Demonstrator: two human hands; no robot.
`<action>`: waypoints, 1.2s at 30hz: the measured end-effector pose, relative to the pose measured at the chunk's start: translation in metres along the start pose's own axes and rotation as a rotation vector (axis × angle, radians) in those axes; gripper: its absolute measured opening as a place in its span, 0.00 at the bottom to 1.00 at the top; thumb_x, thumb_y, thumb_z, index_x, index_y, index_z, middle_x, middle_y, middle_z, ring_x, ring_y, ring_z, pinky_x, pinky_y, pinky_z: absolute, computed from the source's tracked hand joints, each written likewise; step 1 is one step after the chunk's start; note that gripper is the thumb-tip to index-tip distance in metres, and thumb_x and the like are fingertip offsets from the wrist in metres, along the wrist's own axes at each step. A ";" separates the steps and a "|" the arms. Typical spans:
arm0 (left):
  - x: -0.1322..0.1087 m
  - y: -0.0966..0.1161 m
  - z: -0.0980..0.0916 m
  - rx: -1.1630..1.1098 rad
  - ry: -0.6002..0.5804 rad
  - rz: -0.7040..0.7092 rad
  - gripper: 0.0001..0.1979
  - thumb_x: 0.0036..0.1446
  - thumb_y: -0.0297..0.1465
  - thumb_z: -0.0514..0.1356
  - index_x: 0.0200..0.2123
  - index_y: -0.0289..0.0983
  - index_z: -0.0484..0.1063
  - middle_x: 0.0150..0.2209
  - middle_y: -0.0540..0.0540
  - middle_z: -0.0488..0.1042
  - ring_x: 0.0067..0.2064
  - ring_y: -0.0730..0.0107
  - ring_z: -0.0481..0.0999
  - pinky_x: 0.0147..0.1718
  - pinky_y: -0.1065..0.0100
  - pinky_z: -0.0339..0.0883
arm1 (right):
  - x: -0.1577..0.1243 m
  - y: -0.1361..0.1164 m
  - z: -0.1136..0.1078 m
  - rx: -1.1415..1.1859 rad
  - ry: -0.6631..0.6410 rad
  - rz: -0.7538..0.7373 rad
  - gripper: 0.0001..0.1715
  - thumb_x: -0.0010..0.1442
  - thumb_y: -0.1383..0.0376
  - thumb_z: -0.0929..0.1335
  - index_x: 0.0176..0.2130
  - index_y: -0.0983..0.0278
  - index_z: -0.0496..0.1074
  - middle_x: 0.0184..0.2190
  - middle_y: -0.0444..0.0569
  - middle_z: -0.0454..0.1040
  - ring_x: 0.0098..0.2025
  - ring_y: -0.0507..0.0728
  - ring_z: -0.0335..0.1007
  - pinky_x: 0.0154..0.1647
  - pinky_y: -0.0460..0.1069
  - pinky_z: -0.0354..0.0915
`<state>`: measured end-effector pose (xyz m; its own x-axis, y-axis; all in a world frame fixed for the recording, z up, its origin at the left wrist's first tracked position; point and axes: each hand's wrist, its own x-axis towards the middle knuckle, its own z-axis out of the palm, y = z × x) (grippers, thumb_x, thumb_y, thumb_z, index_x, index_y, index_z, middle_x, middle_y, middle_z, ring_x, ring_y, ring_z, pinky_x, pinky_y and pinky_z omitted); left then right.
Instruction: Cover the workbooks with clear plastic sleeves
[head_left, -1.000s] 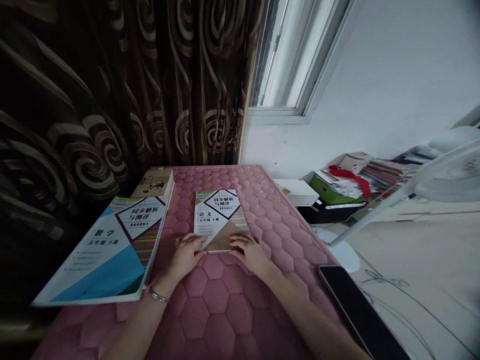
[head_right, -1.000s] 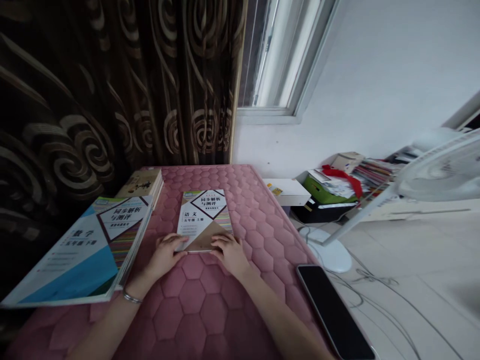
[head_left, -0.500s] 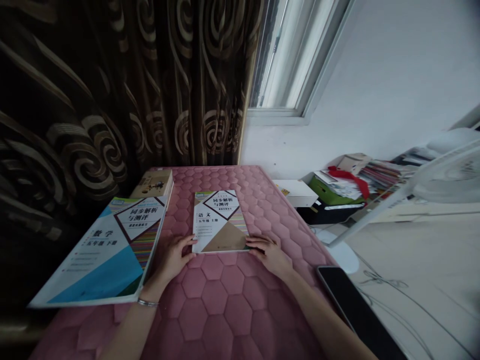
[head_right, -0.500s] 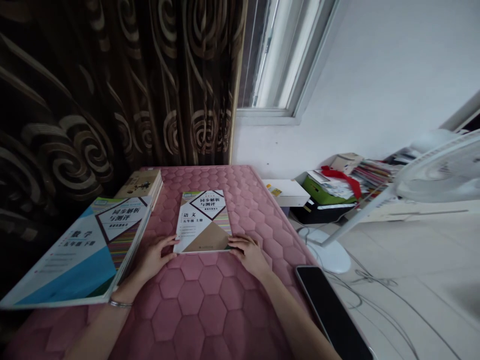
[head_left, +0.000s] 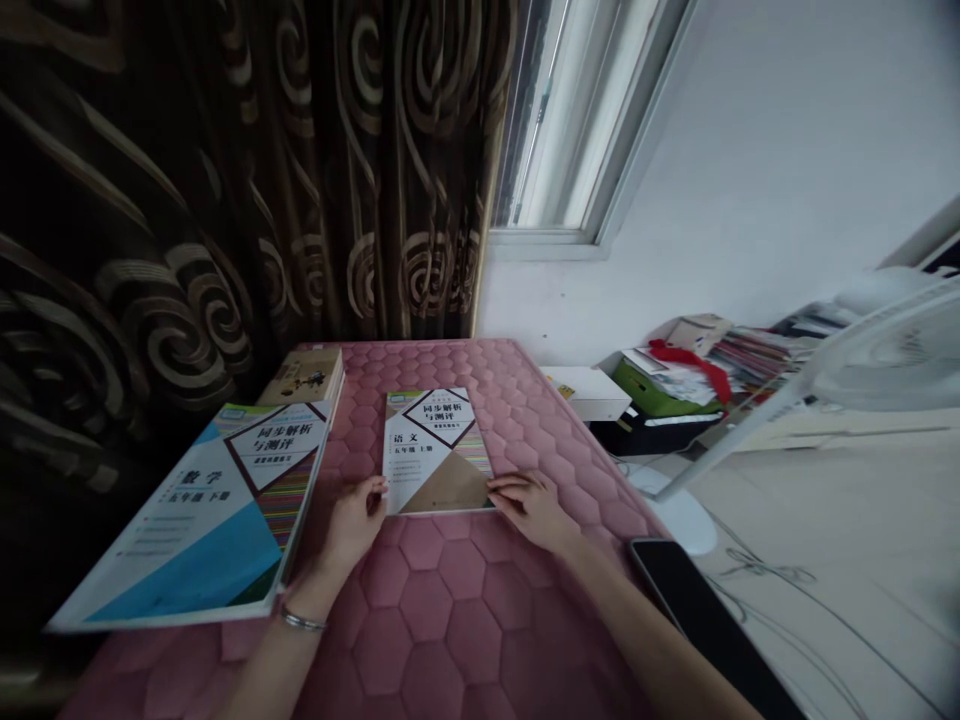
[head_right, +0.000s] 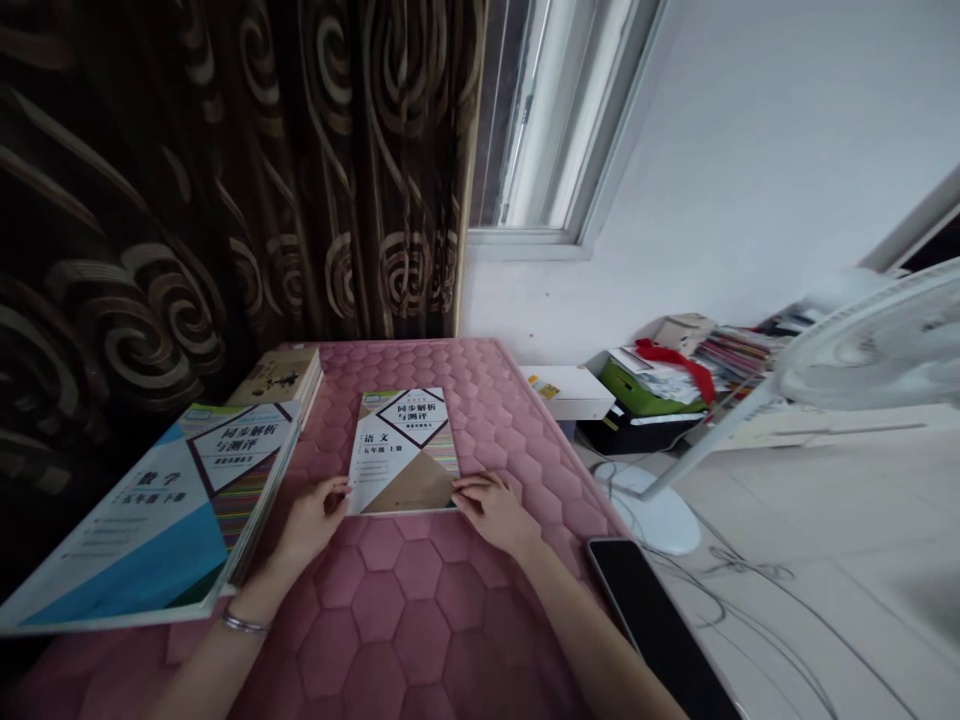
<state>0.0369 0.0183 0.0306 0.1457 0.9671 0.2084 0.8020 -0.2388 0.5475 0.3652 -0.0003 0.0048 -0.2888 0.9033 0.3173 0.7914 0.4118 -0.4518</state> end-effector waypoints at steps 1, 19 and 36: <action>0.004 0.007 0.001 0.063 -0.011 -0.090 0.15 0.58 0.24 0.56 0.49 0.37 0.71 0.43 0.44 0.80 0.46 0.67 0.78 0.49 0.66 0.68 | 0.007 -0.002 0.000 -0.007 -0.007 -0.005 0.15 0.66 0.61 0.64 0.36 0.57 0.80 0.43 0.47 0.80 0.47 0.57 0.73 0.55 0.57 0.64; -0.026 0.061 0.022 0.417 -0.120 0.242 0.15 0.62 0.30 0.57 0.52 0.41 0.71 0.55 0.39 0.71 0.56 0.49 0.67 0.50 0.47 0.64 | 0.215 0.016 0.028 -0.326 -0.340 0.252 0.28 0.68 0.64 0.59 0.66 0.55 0.58 0.69 0.53 0.53 0.69 0.65 0.45 0.62 0.64 0.55; 0.040 0.015 0.008 0.483 0.117 -0.146 0.19 0.60 0.20 0.47 0.40 0.38 0.77 0.46 0.38 0.76 0.45 0.58 0.75 0.43 0.57 0.68 | 0.178 0.039 -0.002 -0.433 -0.154 0.434 0.24 0.68 0.57 0.60 0.55 0.66 0.71 0.56 0.65 0.68 0.58 0.71 0.63 0.54 0.63 0.60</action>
<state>0.0598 0.0545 0.0405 -0.0310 0.9645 0.2621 0.9891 -0.0081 0.1468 0.3458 0.1761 0.0451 0.0590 0.9974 0.0424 0.9909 -0.0534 -0.1233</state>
